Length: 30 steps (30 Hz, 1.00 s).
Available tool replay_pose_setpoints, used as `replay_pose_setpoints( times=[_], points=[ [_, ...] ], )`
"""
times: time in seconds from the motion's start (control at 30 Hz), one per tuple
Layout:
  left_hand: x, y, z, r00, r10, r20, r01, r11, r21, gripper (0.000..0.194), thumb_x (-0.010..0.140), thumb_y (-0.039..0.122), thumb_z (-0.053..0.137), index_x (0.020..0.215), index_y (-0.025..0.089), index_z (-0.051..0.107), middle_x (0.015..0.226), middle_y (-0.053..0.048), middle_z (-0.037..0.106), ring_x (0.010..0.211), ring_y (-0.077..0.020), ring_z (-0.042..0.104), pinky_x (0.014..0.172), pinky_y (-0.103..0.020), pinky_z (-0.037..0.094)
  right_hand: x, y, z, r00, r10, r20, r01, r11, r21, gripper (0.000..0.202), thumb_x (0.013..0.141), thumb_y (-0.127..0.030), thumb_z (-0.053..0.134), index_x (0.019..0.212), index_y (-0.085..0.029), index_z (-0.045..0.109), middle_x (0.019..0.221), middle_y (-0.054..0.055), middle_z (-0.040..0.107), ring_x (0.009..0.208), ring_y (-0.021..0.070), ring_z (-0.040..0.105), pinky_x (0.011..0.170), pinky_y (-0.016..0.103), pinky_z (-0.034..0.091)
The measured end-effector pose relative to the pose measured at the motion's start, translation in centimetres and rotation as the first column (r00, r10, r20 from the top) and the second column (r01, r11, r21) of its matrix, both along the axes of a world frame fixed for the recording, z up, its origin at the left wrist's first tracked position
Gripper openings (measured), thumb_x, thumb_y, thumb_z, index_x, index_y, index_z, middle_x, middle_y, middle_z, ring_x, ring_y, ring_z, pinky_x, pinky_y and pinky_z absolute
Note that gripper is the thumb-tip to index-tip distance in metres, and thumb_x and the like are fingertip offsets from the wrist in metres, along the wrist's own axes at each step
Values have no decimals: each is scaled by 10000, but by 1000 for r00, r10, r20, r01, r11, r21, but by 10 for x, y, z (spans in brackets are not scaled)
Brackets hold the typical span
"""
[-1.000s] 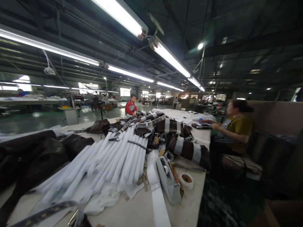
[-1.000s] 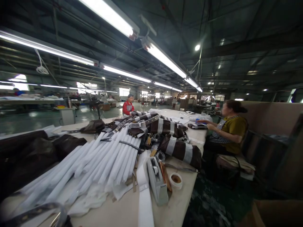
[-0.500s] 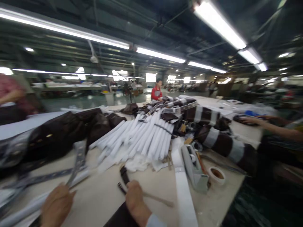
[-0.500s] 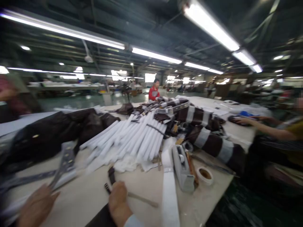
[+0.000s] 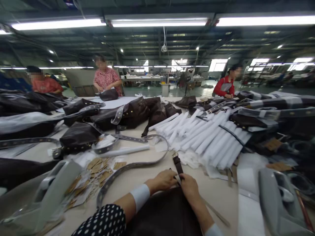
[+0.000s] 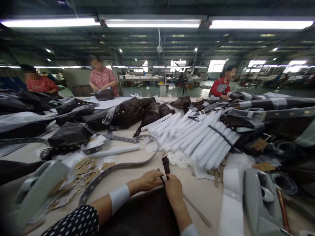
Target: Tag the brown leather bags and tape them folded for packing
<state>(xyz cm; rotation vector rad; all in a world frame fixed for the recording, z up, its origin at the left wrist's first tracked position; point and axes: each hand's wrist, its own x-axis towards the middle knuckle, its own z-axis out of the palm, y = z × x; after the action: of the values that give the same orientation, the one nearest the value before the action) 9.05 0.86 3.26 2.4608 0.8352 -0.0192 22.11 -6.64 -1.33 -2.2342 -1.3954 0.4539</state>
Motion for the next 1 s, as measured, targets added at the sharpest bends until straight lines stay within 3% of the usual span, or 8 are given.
replay_pose_setpoints(
  times=[0.13, 0.3, 0.43, 0.6, 0.77, 0.9, 1.0],
  points=[
    [-1, -19, -2, 986, -166, -28, 163, 982, -99, 191, 856, 267, 510, 993, 186, 615, 1150, -76, 599, 1104, -240, 541, 944, -352, 448, 7, -8, -8, 997, -2, -72, 5, 999, 36, 342, 775, -95, 450, 974, -186, 713, 974, 74, 710, 926, 219, 657, 833, 303, 481],
    [-7, -23, 1, 977, -210, -32, 204, 970, -128, 346, 906, 249, 383, 1217, 162, 509, 1287, -130, 483, 1179, -239, 483, 1035, -387, 374, 1, -32, -3, 992, -79, -103, 102, 967, 234, 315, 844, -187, 421, 1024, -174, 680, 1031, 80, 682, 980, 179, 626, 891, 273, 466],
    [-6, -22, 4, 958, -275, -78, 261, 953, -153, 390, 919, 268, 358, 1283, 193, 475, 1420, -113, 366, 1293, -268, 372, 1075, -419, 321, 14, -69, 0, 983, -154, -98, 179, 911, 370, 290, 836, -241, 407, 927, -178, 675, 968, 87, 676, 919, 182, 629, 832, 285, 501],
    [-1, -28, 14, 941, -313, -127, 301, 948, -106, 387, 930, 341, 355, 1248, 176, 502, 1259, -126, 529, 1176, -289, 478, 994, -451, 390, 43, -122, -3, 962, -246, -119, 274, 862, 426, 336, 825, -390, 404, 848, -167, 655, 908, 127, 671, 840, 236, 636, 772, 383, 529],
    [-25, -16, 35, 982, -133, -137, 125, 990, -64, 355, 917, 319, 396, 1209, 157, 512, 1185, -132, 546, 1060, -243, 553, 944, -353, 432, 35, -133, -9, 978, -192, -78, 207, 864, 460, 361, 842, -479, 443, 857, -194, 664, 907, 85, 685, 848, 229, 650, 793, 375, 527],
    [-82, 0, 49, 982, 98, -162, -99, 995, 4, 417, 912, 299, 417, 1288, 124, 459, 1282, -149, 504, 1193, -263, 477, 1030, -364, 359, 14, -123, -12, 998, -54, -29, 61, 856, 513, 390, 873, -521, 439, 890, -205, 667, 914, 60, 695, 839, 198, 660, 772, 312, 538],
    [-133, 0, 51, 946, 261, -192, -257, 965, 44, 426, 898, 283, 440, 1274, 88, 481, 1257, -166, 536, 1174, -281, 500, 1021, -384, 370, 6, -109, -12, 1000, 1, -12, 5, 853, 522, 456, 865, -586, 419, 899, -205, 667, 928, 66, 694, 842, 203, 657, 800, 323, 533]
  ],
)
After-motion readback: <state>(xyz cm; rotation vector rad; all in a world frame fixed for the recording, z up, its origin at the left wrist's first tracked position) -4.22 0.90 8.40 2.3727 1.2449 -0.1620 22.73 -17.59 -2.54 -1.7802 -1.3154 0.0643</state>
